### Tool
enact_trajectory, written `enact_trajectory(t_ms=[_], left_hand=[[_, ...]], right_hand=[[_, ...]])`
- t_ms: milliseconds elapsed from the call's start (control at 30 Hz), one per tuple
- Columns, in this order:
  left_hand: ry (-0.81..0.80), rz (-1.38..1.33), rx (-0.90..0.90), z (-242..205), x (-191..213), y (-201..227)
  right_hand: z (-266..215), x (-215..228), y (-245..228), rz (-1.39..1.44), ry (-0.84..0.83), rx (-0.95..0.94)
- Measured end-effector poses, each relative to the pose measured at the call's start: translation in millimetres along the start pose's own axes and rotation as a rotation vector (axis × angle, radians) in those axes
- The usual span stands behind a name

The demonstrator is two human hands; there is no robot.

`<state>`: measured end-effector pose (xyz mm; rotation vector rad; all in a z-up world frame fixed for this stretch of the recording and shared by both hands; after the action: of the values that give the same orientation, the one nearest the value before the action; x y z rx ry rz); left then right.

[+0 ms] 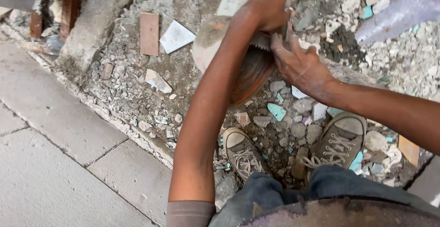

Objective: The person scrapes the inside of a bucket using a trowel and their hands.

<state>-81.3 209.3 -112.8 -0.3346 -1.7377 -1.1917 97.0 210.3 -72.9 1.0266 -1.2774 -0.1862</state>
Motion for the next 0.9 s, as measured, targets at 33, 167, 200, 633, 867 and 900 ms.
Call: enact_trajectory(t_ms=[33, 167, 200, 633, 867, 900], left_hand=[[-0.013, -0.002, -0.008, 1, -3, 0], [-0.154, -0.05, 0.055, 4, -20, -5], [-0.21, -0.068, 0.097, 3, -25, -9], [-0.176, -0.049, 0.17, 2, -1, -17], [-0.165, -0.061, 0.216, 7, 5, -23], [-0.133, -0.056, 0.175, 11, 8, -17]], right_hand=[[-2, -4, -8, 0.088, -0.024, 0.006], [2, -22, -23, 0.32, 0.002, -0.072], [7, -24, -25, 0.345, 0.04, -0.117], [56, -32, -59, 0.449, -0.032, 0.002], [62, -3, -67, 0.469, -0.2, 0.069], [64, 0, -66, 0.463, -0.227, 0.091]])
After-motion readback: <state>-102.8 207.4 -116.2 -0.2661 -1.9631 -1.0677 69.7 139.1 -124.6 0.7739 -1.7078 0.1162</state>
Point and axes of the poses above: each hand's wrist, its own z-axis towards the middle knuckle, its own x-axis out of the back of the hand, y = z × x, the point moved 8 cm from there along z, towards the middle knuckle, and after that the axes turned 6 degrees about -x, right-handed, at the moved point
